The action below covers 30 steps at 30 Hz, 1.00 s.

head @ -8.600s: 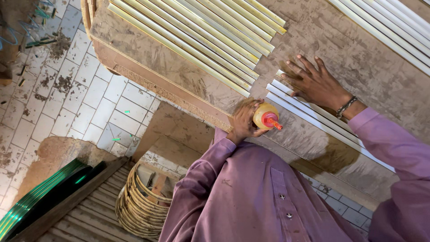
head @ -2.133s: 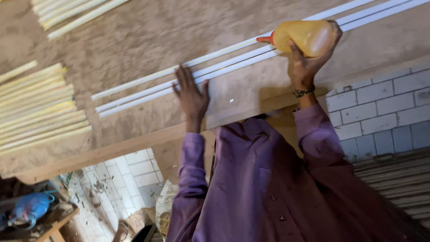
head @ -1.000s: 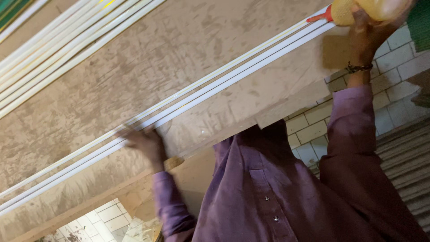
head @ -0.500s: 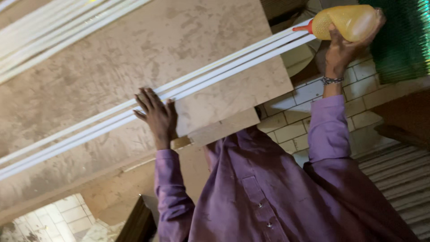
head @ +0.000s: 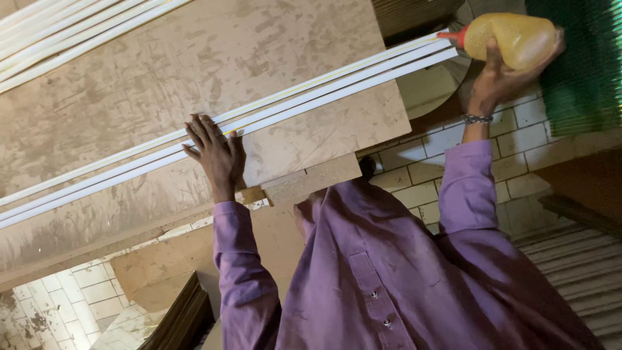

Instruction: The person applies glue from a squeeze bottle along the length of multiple white plastic strips laid on a workbench. They repeatedly pick up each strip, apply glue, and place it back in a row.

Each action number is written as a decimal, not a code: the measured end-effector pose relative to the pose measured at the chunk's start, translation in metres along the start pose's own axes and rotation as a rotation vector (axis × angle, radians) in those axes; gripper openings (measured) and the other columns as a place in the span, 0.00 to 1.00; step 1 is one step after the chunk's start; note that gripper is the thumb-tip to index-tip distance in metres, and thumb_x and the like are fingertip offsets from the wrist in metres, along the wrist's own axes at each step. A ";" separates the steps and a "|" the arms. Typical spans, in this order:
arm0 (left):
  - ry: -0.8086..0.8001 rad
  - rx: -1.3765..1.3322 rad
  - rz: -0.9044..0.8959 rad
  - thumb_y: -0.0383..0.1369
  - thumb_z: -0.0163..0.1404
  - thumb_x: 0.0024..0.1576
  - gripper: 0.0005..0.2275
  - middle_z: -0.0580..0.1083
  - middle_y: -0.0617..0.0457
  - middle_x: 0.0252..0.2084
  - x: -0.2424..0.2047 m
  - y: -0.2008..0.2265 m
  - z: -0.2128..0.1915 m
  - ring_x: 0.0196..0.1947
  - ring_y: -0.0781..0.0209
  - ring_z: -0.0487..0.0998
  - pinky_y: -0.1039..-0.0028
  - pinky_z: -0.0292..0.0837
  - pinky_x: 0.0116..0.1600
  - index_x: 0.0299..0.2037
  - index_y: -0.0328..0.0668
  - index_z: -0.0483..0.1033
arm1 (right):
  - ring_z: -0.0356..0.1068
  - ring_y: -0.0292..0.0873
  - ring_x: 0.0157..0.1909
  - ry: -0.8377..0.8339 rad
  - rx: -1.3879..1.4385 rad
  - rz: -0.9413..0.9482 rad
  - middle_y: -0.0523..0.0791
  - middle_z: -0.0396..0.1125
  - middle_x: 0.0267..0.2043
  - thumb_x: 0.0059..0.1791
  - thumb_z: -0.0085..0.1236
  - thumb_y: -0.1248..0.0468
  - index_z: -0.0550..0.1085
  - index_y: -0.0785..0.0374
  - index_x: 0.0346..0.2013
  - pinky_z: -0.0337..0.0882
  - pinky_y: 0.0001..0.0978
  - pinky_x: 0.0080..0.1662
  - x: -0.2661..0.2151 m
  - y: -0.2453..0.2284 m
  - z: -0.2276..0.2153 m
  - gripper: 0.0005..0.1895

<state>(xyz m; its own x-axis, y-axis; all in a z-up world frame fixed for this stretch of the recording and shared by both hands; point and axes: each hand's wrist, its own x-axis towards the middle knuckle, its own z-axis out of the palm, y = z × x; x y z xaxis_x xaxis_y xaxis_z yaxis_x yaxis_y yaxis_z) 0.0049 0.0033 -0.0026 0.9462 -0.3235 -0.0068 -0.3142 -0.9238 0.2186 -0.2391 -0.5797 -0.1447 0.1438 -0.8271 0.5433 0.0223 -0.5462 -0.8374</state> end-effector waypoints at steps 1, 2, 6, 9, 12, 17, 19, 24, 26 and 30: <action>0.006 -0.003 0.002 0.51 0.40 0.65 0.37 0.43 0.39 0.81 0.001 0.001 0.001 0.81 0.38 0.35 0.34 0.24 0.74 0.78 0.34 0.45 | 0.48 0.53 0.82 0.004 0.044 0.031 0.50 0.42 0.84 0.47 0.82 0.47 0.44 0.56 0.80 0.52 0.52 0.76 -0.005 -0.005 0.000 0.63; 0.011 -0.006 0.006 0.51 0.40 0.66 0.36 0.43 0.39 0.81 0.002 0.002 0.001 0.81 0.38 0.35 0.34 0.24 0.74 0.78 0.33 0.45 | 0.47 0.53 0.82 -0.016 0.044 0.042 0.51 0.41 0.84 0.48 0.81 0.48 0.43 0.56 0.80 0.53 0.53 0.77 -0.012 -0.012 0.001 0.62; 0.017 -0.012 0.021 0.51 0.39 0.67 0.36 0.42 0.37 0.81 -0.002 0.004 -0.003 0.81 0.37 0.34 0.34 0.23 0.74 0.77 0.32 0.44 | 0.46 0.55 0.81 -0.075 0.251 0.246 0.53 0.38 0.81 0.49 0.81 0.50 0.37 0.57 0.77 0.60 0.58 0.76 -0.064 -0.069 0.026 0.64; 0.017 -0.026 0.027 0.51 0.39 0.66 0.36 0.42 0.37 0.81 -0.005 0.007 -0.001 0.80 0.37 0.34 0.34 0.23 0.74 0.77 0.32 0.44 | 0.52 0.55 0.81 -0.183 0.342 0.370 0.54 0.45 0.81 0.52 0.80 0.55 0.40 0.61 0.79 0.58 0.51 0.82 -0.108 -0.134 0.071 0.60; 0.015 -0.018 0.015 0.50 0.39 0.66 0.36 0.41 0.37 0.81 0.002 -0.004 0.001 0.80 0.37 0.32 0.36 0.22 0.74 0.77 0.32 0.44 | 0.60 0.48 0.72 -0.256 0.472 0.371 0.50 0.56 0.71 0.50 0.76 0.57 0.51 0.64 0.74 0.64 0.43 0.75 -0.143 -0.202 0.118 0.49; 0.185 -0.292 0.022 0.52 0.41 0.66 0.38 0.42 0.35 0.81 -0.007 0.000 0.014 0.81 0.39 0.38 0.46 0.30 0.79 0.78 0.31 0.43 | 0.66 0.45 0.62 -0.207 0.967 0.880 0.48 0.65 0.61 0.53 0.66 0.60 0.64 0.66 0.64 0.67 0.44 0.64 -0.160 -0.269 0.148 0.29; 0.293 -0.610 0.082 0.52 0.41 0.65 0.37 0.47 0.39 0.82 -0.018 0.033 0.011 0.83 0.43 0.44 0.53 0.38 0.83 0.79 0.35 0.46 | 0.70 0.44 0.57 -0.321 1.214 1.328 0.46 0.69 0.57 0.55 0.56 0.54 0.68 0.61 0.61 0.69 0.42 0.55 -0.159 -0.283 0.146 0.23; 0.224 -1.099 0.252 0.44 0.58 0.60 0.42 0.54 0.40 0.80 -0.062 0.178 0.009 0.81 0.48 0.53 0.61 0.47 0.83 0.78 0.33 0.47 | 0.74 0.44 0.53 -0.639 1.223 1.695 0.46 0.72 0.54 0.56 0.44 0.47 0.71 0.62 0.57 0.77 0.40 0.54 -0.174 -0.268 0.137 0.25; 0.348 -1.194 0.207 0.39 0.62 0.59 0.39 0.59 0.42 0.76 -0.055 0.232 0.003 0.78 0.50 0.60 0.61 0.57 0.80 0.75 0.33 0.52 | 0.73 0.43 0.51 -0.784 1.304 1.719 0.44 0.72 0.50 0.61 0.43 0.49 0.71 0.59 0.59 0.78 0.39 0.53 -0.167 -0.246 0.131 0.21; 0.470 -1.104 -0.024 0.32 0.65 0.54 0.36 0.69 0.41 0.67 -0.043 0.293 -0.005 0.67 0.52 0.71 0.64 0.68 0.71 0.71 0.30 0.61 | 0.73 0.42 0.35 -1.390 1.036 1.521 0.44 0.72 0.37 0.61 0.41 0.44 0.74 0.55 0.55 0.76 0.35 0.39 -0.090 -0.172 0.084 0.23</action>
<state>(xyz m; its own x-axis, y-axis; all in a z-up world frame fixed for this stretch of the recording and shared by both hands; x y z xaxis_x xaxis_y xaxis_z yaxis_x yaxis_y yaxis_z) -0.1279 -0.2523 0.0666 0.9588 0.0098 0.2841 -0.2777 -0.1807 0.9435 -0.1723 -0.4003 -0.0543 0.8848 0.3809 -0.2685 -0.4643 0.7698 -0.4381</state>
